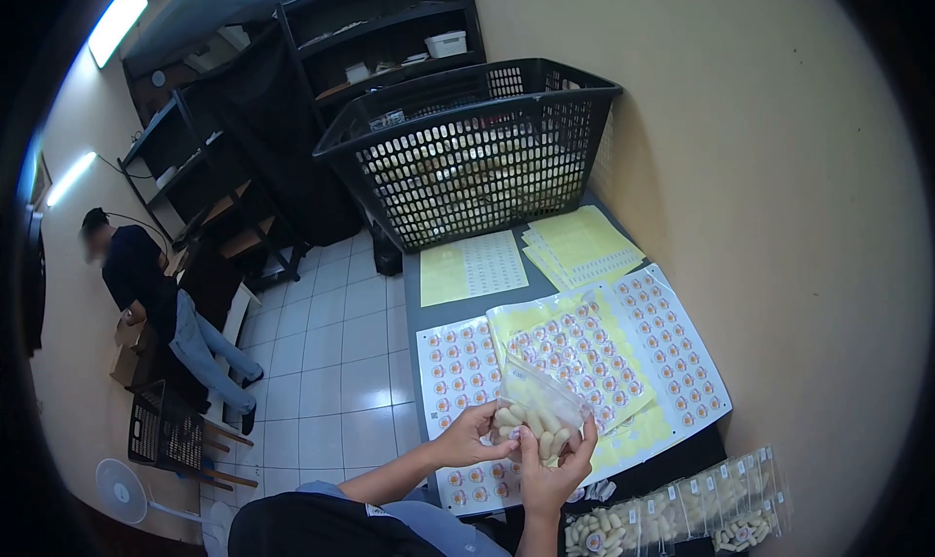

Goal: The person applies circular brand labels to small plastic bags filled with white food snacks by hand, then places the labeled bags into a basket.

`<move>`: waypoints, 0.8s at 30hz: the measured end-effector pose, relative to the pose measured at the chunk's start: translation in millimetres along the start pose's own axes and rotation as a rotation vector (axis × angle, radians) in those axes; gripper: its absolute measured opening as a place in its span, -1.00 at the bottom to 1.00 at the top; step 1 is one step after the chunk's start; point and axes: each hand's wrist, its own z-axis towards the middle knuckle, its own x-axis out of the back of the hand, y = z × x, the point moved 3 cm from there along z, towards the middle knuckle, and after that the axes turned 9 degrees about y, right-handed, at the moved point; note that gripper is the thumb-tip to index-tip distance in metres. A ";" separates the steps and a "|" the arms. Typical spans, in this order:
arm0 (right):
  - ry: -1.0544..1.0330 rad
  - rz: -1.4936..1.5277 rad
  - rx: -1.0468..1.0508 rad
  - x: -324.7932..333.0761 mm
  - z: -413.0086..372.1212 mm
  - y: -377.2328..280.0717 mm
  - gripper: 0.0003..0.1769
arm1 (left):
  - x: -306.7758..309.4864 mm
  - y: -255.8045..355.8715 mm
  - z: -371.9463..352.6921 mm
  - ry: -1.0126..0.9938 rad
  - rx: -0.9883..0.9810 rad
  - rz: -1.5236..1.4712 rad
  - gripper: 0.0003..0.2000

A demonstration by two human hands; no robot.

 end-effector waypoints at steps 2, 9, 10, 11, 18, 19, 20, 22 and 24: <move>-0.008 0.001 -0.002 -2.0 -0.8 -0.3 -0.26 | 3.2 -1.1 -1.3 0.000 0.003 0.034 -0.58; -0.056 -0.021 -0.027 -4.2 1.7 -9.8 -0.29 | 7.1 -1.5 -4.0 -0.001 -0.012 0.024 -0.51; -0.056 -0.022 -0.027 -3.9 2.1 -9.7 -0.29 | 7.4 -0.8 -4.3 -0.002 -0.012 0.023 -0.51; -0.046 -0.021 0.006 -4.2 2.5 -10.1 -0.31 | 8.0 1.4 -4.3 -0.012 -0.040 0.022 -0.51; -0.192 -0.045 0.005 -14.8 -1.7 -15.7 -0.33 | 12.0 14.9 -4.6 0.053 -0.108 -0.130 -0.61; -0.202 -0.051 0.009 -15.5 -2.6 -12.9 -0.32 | 13.7 13.3 -4.9 0.054 -0.109 -0.130 -0.61; -0.203 -0.051 0.010 -17.1 -2.6 -11.7 -0.32 | 16.8 10.8 -4.8 0.066 -0.122 -0.133 -0.66; -0.215 -0.043 0.028 -20.4 -2.5 -11.1 -0.30 | 20.5 10.7 -4.9 0.078 -0.134 -0.136 -0.71; -0.232 -0.040 0.068 -23.7 -2.7 -11.5 -0.28 | 24.1 13.6 -4.3 0.128 -0.136 -0.120 -0.77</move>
